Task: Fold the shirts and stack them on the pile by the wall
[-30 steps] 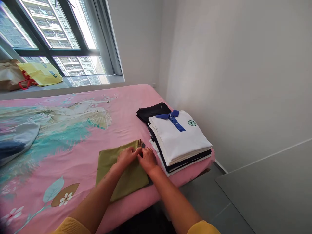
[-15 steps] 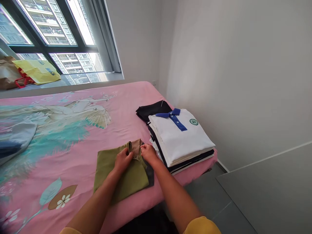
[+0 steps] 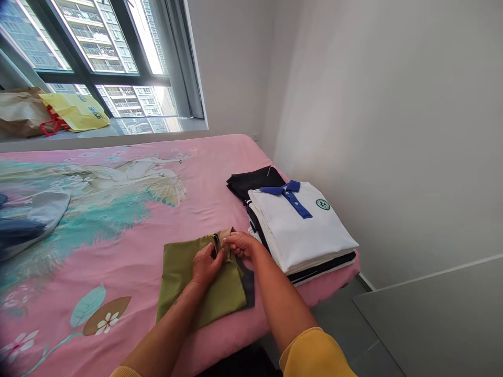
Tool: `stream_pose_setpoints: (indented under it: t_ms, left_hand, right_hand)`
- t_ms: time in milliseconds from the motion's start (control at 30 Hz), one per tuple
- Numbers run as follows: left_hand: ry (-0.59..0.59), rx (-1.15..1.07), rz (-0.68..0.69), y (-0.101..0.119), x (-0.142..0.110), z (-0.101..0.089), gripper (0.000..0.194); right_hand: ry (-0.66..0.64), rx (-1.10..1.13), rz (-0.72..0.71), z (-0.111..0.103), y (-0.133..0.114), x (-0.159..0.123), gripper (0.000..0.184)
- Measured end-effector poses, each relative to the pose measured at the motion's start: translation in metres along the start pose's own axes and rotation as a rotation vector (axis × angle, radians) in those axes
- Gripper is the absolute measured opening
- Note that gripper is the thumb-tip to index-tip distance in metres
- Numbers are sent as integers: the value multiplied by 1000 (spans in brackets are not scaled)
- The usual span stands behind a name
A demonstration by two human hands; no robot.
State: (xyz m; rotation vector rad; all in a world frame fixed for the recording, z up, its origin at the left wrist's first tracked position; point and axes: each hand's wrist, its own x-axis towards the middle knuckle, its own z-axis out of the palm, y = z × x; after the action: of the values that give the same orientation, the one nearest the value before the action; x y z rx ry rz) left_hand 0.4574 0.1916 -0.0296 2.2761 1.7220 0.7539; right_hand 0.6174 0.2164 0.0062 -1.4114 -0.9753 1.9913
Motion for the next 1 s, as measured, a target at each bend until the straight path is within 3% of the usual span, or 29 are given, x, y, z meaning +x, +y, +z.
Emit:
stream_pose_setpoints:
  t_ms: [133, 300, 433, 700, 1000]
  left_hand:
    - [15, -9, 9, -1, -1, 0, 26]
    - [11, -19, 7, 0, -1, -1, 27]
    - [-13, 22, -4, 3, 2, -4, 27]
    - [37, 130, 71, 9, 6, -10, 25]
    - [48, 132, 52, 17, 5, -11, 25]
  right_hand:
    - [-156, 56, 76, -7, -4, 12, 18]
    - [-211, 114, 87, -10, -2, 20, 16]
    - [-181, 152, 52, -11, 3, 18, 15]
    - [-74, 163, 73, -10, -1, 22, 30]
    - [-47, 159, 7, -7, -3, 12, 29]
